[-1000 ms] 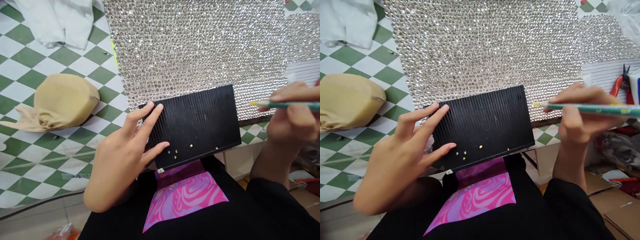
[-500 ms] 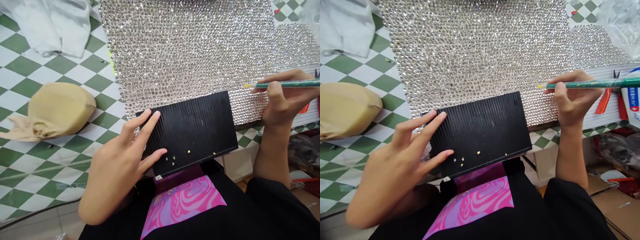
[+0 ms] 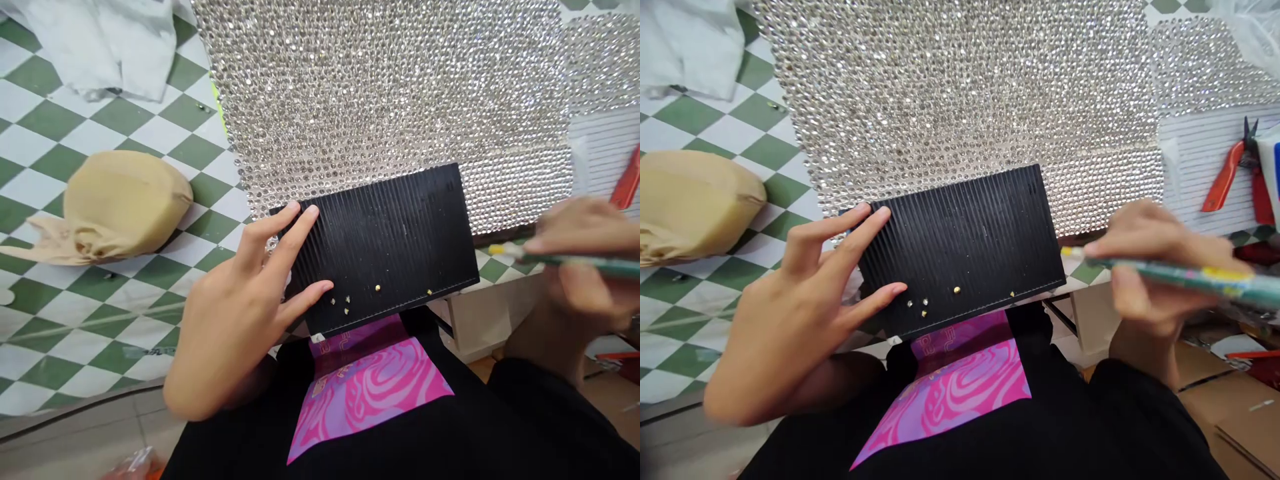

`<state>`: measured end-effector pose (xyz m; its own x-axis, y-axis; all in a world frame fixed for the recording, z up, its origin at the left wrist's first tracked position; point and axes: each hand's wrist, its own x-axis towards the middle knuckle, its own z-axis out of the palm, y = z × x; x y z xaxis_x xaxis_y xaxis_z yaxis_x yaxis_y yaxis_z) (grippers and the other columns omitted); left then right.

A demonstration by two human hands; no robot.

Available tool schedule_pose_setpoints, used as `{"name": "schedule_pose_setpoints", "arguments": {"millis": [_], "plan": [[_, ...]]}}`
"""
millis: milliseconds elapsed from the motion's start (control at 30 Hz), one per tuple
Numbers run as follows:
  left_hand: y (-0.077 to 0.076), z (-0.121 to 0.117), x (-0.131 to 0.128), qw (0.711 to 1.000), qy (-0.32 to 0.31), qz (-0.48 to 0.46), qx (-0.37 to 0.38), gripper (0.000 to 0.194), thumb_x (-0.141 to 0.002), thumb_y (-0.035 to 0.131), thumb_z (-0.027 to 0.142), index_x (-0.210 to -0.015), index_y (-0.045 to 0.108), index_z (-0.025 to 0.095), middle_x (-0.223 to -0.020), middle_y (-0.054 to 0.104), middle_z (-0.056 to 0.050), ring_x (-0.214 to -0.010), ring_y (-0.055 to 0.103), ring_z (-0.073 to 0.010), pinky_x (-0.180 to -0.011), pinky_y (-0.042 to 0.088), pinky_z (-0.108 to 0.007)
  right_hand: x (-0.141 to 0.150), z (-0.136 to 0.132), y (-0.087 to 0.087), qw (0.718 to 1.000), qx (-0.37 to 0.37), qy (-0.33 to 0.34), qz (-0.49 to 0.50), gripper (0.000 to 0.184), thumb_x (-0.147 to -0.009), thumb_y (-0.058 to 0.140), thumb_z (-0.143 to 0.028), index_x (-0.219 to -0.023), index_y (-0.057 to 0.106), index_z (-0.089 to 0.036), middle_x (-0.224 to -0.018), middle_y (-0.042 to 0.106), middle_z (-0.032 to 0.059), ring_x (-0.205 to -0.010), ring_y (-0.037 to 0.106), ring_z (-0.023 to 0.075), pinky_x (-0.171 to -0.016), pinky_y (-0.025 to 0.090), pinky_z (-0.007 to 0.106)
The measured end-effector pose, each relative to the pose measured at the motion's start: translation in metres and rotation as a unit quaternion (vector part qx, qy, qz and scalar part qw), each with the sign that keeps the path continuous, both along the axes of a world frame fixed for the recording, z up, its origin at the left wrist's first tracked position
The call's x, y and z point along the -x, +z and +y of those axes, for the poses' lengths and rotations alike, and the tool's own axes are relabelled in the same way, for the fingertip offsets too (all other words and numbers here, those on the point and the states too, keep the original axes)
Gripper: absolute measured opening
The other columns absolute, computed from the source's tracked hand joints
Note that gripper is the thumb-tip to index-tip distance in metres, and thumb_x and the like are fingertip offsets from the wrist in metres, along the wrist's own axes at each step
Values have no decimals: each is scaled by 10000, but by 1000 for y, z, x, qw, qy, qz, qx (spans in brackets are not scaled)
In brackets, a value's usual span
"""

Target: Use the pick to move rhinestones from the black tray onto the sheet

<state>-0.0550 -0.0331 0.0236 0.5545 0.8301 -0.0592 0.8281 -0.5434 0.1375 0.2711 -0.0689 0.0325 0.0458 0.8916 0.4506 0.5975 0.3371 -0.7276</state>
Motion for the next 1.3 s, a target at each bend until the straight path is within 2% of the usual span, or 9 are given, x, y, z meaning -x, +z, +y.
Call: {"name": "schedule_pose_setpoints", "arguments": {"millis": [100,200,267,400,567,767,967,1133,1300], "plan": [[1,0,0,1000,10,-2,8,639,-998,489,431,-1569,271,245,-1515,496,-130,-1055,710,-287,-671,555,-363,17,-24,2,994,24,109,-7,209,-744,591,-78,-867,712,-195,-650,601,6,-610,535,145,-579,421,354],[0,0,0,1000,18,-5,21,643,-1010,451,436,-1588,201,304,-1528,480,-108,-1063,707,-278,-662,561,-372,27,-32,-8,988,33,151,8,272,-716,553,-27,-899,702,-163,-662,574,7,-597,510,137,-569,425,339],[0,0,0,1000,20,-2,24,626,-1019,422,434,-1588,190,316,-1533,473,-106,-1058,708,-279,-647,562,-386,30,-32,-14,989,30,141,19,277,-709,549,-14,-893,699,-157,-652,542,5,-589,490,133,-566,421,334],[2,1,-1,1000,22,8,18,594,-1013,429,451,-1558,281,268,-1518,487,-120,-1076,706,-294,-618,558,-391,33,-30,-20,989,15,150,1,269,-685,555,11,-871,677,-139,-656,529,14,-607,488,133,-556,415,325],[7,2,-4,998,23,35,40,573,-1031,392,425,-1562,272,247,-1544,457,-120,-1156,678,-291,-691,570,-368,34,-26,-22,985,-4,171,-13,276,-708,551,-5,-914,668,-147,-650,522,0,-589,480,112,-540,413,305],[6,1,-4,998,32,36,44,583,-1020,409,442,-1562,282,268,-1548,455,-114,-1174,670,-299,-703,582,-364,33,-24,-20,980,13,195,-39,365,-717,578,-6,-1028,675,-172,-726,609,18,-617,543,135,-579,454,336],[1,0,-1,998,45,8,33,632,-990,474,479,-1571,274,329,-1516,490,-104,-1096,701,-292,-677,571,-319,35,-25,-20,987,9,156,-32,367,-723,554,-2,-998,687,-205,-686,574,2,-598,519,142,-548,427,334],[6,0,-3,998,32,32,39,587,-1015,429,441,-1557,298,259,-1534,465,-130,-1117,695,-299,-696,581,-367,36,-23,-21,988,10,151,-21,368,-727,553,-15,-1018,696,-190,-706,595,16,-608,517,162,-555,417,353],[9,1,-4,998,30,39,43,582,-1024,410,438,-1562,269,267,-1548,454,-114,-1162,679,-292,-709,580,-366,34,-23,-24,986,3,164,-20,397,-751,579,-48,-1098,702,-195,-750,631,20,-640,535,152,-587,438,340]]}}
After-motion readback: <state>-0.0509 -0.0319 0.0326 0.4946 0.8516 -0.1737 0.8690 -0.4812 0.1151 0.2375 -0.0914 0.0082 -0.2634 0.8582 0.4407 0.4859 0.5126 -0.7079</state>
